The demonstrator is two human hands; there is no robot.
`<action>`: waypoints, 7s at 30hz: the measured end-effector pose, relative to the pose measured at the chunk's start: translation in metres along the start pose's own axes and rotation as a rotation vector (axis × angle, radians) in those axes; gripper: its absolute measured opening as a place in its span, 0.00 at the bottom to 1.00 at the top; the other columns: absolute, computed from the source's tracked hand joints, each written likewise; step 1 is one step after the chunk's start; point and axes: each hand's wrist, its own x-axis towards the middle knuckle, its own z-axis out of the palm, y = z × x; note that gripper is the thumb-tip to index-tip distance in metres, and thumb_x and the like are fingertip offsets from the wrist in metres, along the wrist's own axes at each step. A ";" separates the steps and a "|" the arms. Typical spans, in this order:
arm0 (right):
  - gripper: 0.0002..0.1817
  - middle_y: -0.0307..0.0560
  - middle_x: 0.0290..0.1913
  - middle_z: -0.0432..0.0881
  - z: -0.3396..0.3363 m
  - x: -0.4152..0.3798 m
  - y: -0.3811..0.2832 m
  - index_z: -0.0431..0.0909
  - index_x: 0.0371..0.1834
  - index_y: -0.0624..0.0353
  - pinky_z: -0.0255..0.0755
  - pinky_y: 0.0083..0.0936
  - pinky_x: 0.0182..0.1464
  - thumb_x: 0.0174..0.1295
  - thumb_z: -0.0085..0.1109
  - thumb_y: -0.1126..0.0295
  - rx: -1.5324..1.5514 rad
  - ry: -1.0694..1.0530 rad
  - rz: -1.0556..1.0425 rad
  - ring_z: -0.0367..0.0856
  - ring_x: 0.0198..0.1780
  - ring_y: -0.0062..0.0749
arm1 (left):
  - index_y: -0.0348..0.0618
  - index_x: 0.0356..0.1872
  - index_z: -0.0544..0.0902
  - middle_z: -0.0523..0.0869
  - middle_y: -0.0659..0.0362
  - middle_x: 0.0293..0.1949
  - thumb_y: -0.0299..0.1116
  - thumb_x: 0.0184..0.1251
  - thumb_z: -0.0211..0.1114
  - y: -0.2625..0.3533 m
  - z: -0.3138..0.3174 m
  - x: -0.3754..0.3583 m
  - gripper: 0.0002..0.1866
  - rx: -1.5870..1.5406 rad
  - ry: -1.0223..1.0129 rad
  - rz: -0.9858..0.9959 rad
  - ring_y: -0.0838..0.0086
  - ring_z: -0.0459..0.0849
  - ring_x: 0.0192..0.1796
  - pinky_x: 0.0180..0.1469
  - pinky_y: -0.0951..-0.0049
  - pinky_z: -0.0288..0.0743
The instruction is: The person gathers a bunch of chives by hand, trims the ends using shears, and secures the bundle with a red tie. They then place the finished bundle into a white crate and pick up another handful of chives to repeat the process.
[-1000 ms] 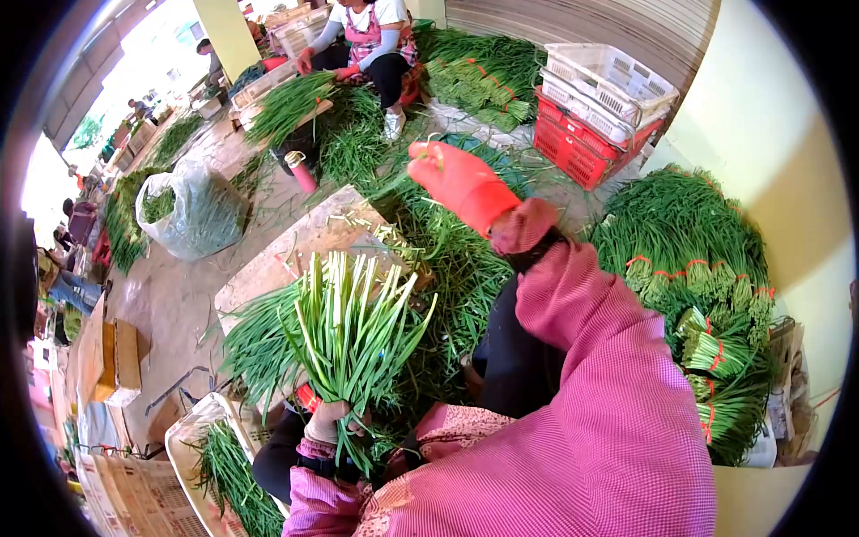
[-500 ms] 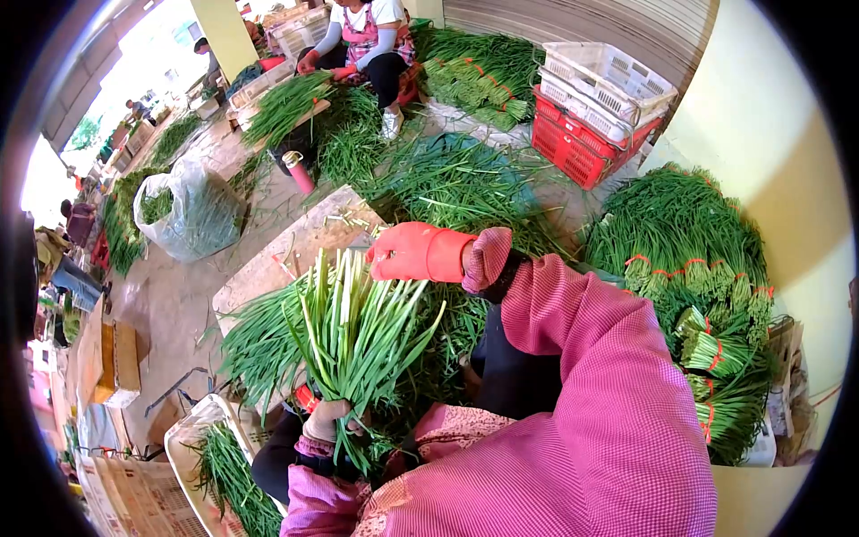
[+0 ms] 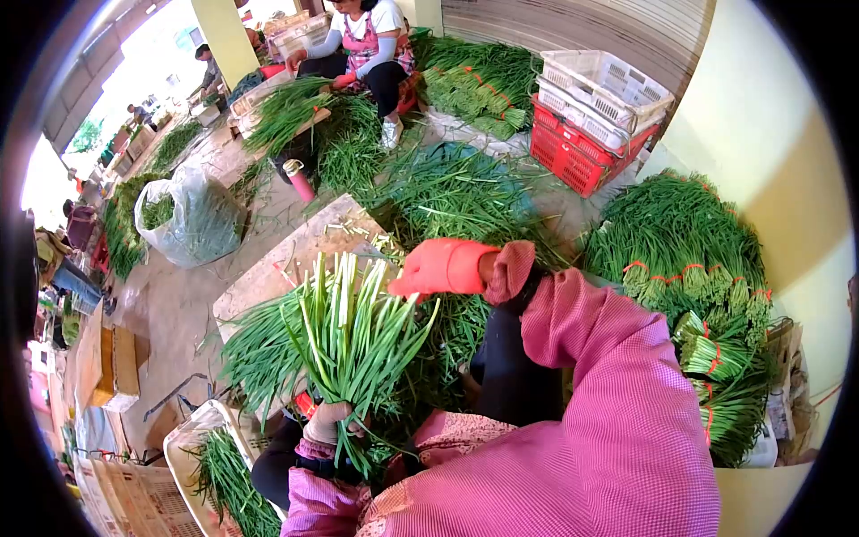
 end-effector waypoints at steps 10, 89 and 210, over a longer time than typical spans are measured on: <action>0.13 0.38 0.35 0.86 0.016 0.006 0.011 0.85 0.39 0.58 0.77 0.26 0.39 0.64 0.60 0.60 0.305 -0.109 -0.157 0.82 0.35 0.22 | 0.39 0.50 0.78 0.83 0.60 0.28 0.45 0.43 0.80 -0.004 -0.010 0.001 0.34 -0.014 -0.017 -0.072 0.77 0.77 0.21 0.22 0.78 0.70; 0.18 0.49 0.26 0.81 0.066 -0.022 -0.045 0.79 0.57 0.47 0.75 0.40 0.31 0.64 0.58 0.61 -0.164 0.658 -0.319 0.82 0.31 0.47 | 0.38 0.45 0.82 0.85 0.59 0.32 0.22 0.58 0.67 -0.015 0.051 0.048 0.12 0.226 0.226 -0.005 0.69 0.83 0.32 0.35 0.67 0.80; 0.08 0.48 0.53 0.83 -0.016 0.019 0.004 0.82 0.37 0.53 0.70 0.40 0.62 0.62 0.61 0.62 -0.446 1.116 -0.430 0.74 0.62 0.55 | 0.42 0.30 0.80 0.80 0.61 0.25 0.45 0.57 0.72 0.003 0.058 0.024 0.16 0.049 0.037 0.080 0.74 0.79 0.26 0.31 0.72 0.78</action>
